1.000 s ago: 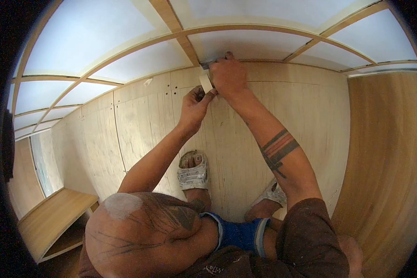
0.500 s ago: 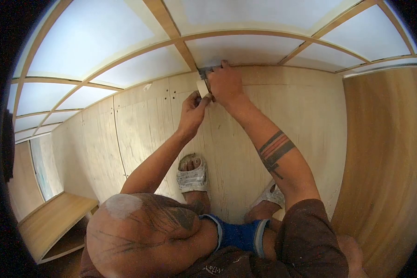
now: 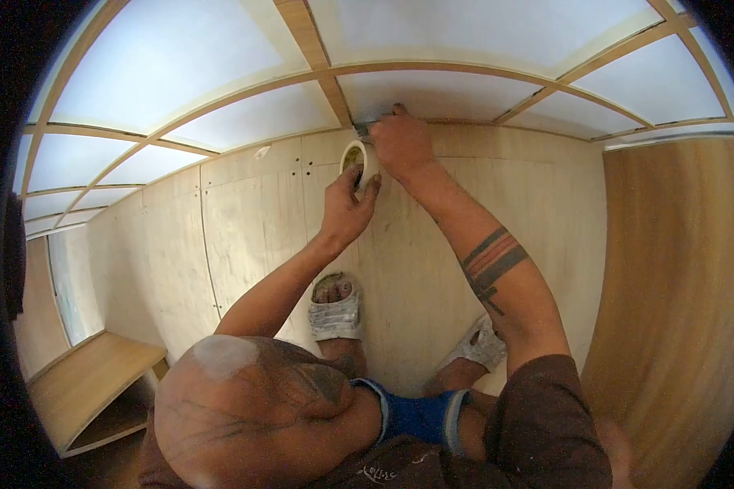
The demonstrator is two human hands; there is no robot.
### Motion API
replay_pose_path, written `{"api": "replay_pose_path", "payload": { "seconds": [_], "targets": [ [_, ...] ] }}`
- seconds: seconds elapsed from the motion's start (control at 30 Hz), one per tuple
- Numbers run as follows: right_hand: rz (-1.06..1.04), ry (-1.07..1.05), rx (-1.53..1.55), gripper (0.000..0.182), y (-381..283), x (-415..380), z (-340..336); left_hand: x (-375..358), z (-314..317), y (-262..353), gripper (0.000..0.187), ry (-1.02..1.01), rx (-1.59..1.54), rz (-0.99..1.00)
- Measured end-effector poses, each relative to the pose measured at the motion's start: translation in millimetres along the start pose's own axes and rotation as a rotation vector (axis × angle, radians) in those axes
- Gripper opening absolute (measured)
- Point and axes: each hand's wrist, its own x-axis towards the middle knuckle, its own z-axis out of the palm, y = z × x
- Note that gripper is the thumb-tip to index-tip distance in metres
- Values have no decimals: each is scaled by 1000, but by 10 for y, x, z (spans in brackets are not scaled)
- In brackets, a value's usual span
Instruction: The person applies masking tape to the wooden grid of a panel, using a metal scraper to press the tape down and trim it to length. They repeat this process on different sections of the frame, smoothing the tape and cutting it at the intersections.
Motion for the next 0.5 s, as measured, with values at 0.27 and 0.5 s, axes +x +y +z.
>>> {"api": "replay_pose_path", "payload": {
  "seconds": [0.27,0.5],
  "targets": [
    [-29,-30,-1,24,23,45,-56,-37,91,-98,35,125,56,66],
    [-41,-61,-60,24,6,54,-45,-27,74,-80,35,138,-31,52]
  ]
}}
